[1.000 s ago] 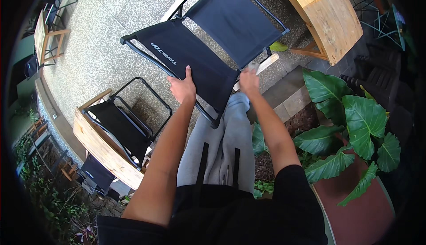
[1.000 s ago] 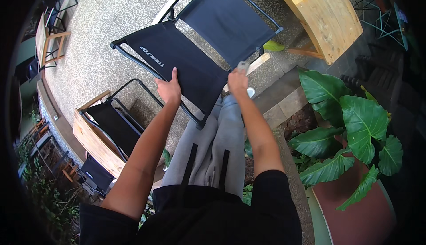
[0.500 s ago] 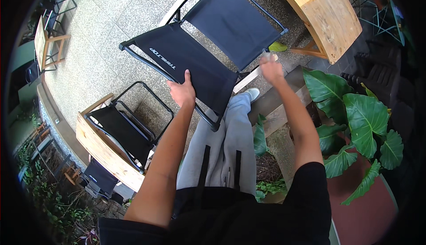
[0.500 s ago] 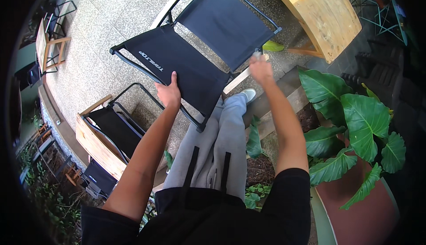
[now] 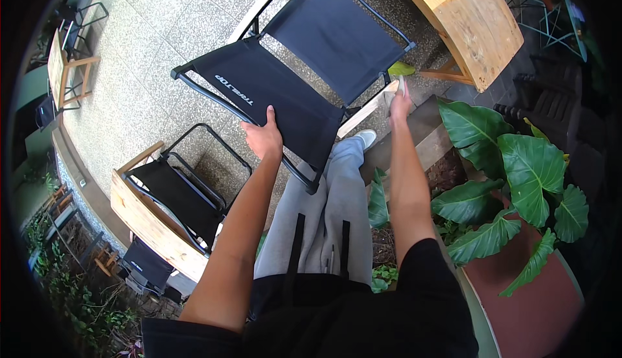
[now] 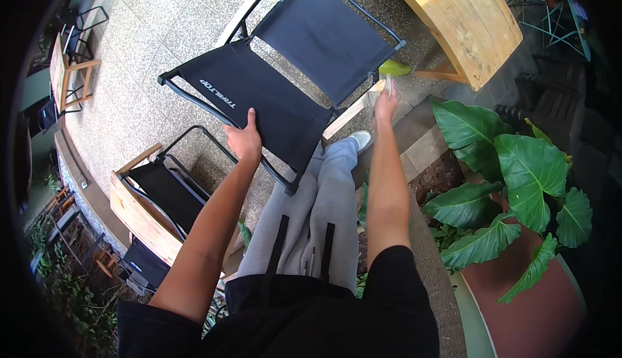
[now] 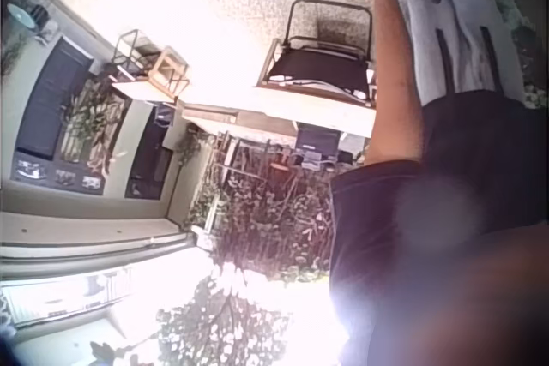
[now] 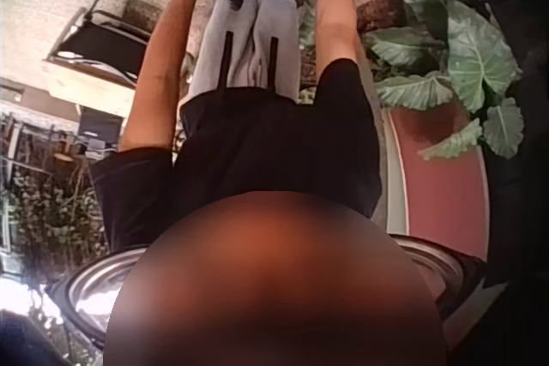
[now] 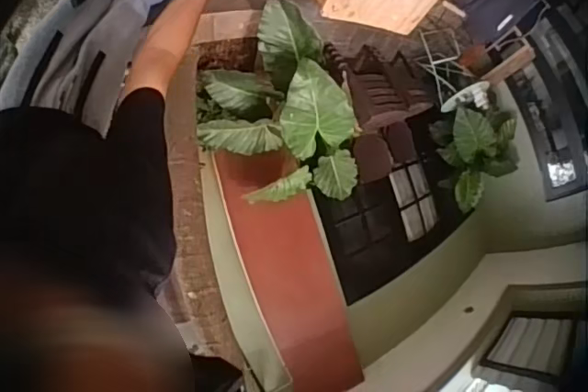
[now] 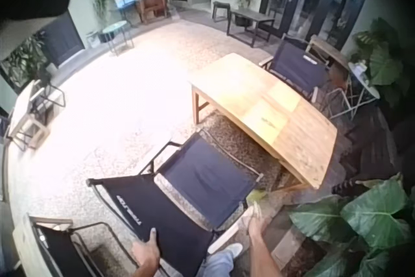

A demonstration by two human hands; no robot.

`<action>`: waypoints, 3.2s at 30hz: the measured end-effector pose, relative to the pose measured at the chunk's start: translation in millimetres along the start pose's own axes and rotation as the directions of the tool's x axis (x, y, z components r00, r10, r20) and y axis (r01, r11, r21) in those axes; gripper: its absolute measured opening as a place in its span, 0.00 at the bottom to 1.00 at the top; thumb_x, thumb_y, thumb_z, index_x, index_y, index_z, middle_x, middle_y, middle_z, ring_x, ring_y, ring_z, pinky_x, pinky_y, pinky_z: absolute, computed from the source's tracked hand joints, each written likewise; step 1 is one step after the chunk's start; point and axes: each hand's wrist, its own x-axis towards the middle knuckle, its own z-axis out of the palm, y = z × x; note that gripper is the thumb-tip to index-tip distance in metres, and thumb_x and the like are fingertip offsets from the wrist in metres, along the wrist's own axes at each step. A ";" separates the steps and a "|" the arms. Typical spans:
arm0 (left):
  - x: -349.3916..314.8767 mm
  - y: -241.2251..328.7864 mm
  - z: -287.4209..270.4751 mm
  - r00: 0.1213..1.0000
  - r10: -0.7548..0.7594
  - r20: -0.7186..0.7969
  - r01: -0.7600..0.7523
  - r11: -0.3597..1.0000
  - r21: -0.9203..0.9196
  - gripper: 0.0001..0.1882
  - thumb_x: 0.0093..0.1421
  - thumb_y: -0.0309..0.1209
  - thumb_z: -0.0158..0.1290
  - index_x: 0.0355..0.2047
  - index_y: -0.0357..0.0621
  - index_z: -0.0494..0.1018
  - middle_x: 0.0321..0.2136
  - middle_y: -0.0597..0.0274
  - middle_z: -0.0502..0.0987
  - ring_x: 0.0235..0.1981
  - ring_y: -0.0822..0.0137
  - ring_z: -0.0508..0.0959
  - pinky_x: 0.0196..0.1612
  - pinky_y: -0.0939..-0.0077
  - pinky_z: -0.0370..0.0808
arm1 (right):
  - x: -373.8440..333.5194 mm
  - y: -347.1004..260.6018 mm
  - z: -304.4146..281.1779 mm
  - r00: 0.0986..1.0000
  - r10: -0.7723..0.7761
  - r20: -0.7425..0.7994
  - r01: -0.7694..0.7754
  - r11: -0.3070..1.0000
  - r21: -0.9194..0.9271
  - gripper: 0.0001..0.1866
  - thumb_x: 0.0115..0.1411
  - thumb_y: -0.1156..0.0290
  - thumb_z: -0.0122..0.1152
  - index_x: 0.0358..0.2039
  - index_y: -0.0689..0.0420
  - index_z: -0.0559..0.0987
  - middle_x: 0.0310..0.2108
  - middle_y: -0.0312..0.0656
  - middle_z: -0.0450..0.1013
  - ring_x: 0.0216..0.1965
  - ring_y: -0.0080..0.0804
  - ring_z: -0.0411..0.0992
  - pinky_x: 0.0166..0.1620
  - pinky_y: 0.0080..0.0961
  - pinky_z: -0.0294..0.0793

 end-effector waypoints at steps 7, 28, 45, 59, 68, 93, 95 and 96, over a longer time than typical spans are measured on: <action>0.3 -1.9 0.5 1.000 0.030 0.000 -0.030 0.998 -0.057 0.37 0.54 0.52 0.63 0.50 0.33 0.66 0.42 0.38 0.79 0.46 0.41 0.79 0.53 0.53 0.73 | -65.8 33.2 0.0 0.956 0.263 0.127 -0.290 0.900 0.324 0.17 0.59 0.72 0.47 0.46 0.61 0.77 0.39 0.41 0.73 0.41 0.31 0.71 0.47 0.28 0.70; 2.8 -5.7 -3.8 1.000 0.025 0.000 -0.025 0.999 -0.033 0.36 0.55 0.52 0.63 0.50 0.33 0.66 0.43 0.40 0.79 0.46 0.43 0.79 0.54 0.54 0.72 | -65.2 22.6 4.8 0.761 0.627 0.164 -0.629 0.654 0.419 0.15 0.62 0.64 0.50 0.44 0.59 0.75 0.37 0.46 0.73 0.31 0.38 0.74 0.28 0.33 0.74; 2.8 -6.7 2.9 1.000 0.016 0.003 -0.016 0.998 -0.063 0.37 0.54 0.52 0.64 0.50 0.34 0.67 0.43 0.39 0.79 0.47 0.42 0.78 0.54 0.54 0.72 | -177.5 75.3 15.9 0.963 0.258 0.077 -0.262 0.963 0.054 0.09 0.60 0.67 0.49 0.29 0.58 0.74 0.29 0.36 0.67 0.34 0.25 0.64 0.40 0.28 0.64; -0.6 -2.1 -2.2 1.000 0.007 -0.001 -0.007 0.999 -0.039 0.37 0.54 0.53 0.63 0.49 0.35 0.65 0.41 0.37 0.79 0.46 0.40 0.79 0.52 0.53 0.73 | -14.7 19.2 13.6 0.779 0.626 0.029 -0.565 0.681 0.466 0.18 0.65 0.67 0.39 0.48 0.60 0.74 0.42 0.49 0.73 0.36 0.41 0.74 0.32 0.36 0.76; 1.3 -2.0 -7.3 0.998 -0.052 0.024 0.054 0.996 -0.072 0.35 0.54 0.50 0.64 0.51 0.36 0.68 0.45 0.43 0.79 0.49 0.43 0.78 0.56 0.56 0.71 | -14.8 -57.1 33.3 0.978 -0.109 0.176 0.201 0.698 -0.687 0.16 0.60 0.65 0.56 0.42 0.61 0.81 0.52 0.54 0.73 0.52 0.59 0.72 0.51 0.51 0.75; -4.0 1.0 -2.9 0.997 -0.062 0.037 0.063 0.998 -0.013 0.39 0.55 0.53 0.62 0.53 0.34 0.63 0.40 0.34 0.79 0.44 0.38 0.79 0.52 0.52 0.74 | -25.6 -65.5 -2.2 0.598 0.157 0.786 0.791 -0.278 -0.545 0.13 0.58 0.73 0.52 0.44 0.52 0.77 0.48 0.40 0.77 0.54 0.52 0.71 0.45 0.49 0.80; -0.7 -3.9 -5.3 0.997 -0.049 0.054 0.053 0.996 -0.077 0.39 0.55 0.54 0.62 0.53 0.34 0.63 0.40 0.34 0.79 0.44 0.37 0.79 0.52 0.51 0.73 | -20.4 -83.2 -0.2 0.607 -0.029 0.794 0.782 -0.154 -0.604 0.12 0.58 0.73 0.52 0.43 0.57 0.77 0.52 0.40 0.74 0.56 0.53 0.69 0.47 0.52 0.78; 0.4 -3.6 -5.9 0.997 -0.058 0.052 0.062 0.995 -0.081 0.39 0.55 0.54 0.62 0.53 0.34 0.63 0.40 0.34 0.79 0.44 0.37 0.79 0.52 0.51 0.73 | -22.2 -87.5 3.0 0.601 -0.026 0.799 0.786 -0.160 -0.597 0.12 0.58 0.73 0.52 0.43 0.57 0.77 0.52 0.40 0.74 0.56 0.53 0.69 0.47 0.52 0.78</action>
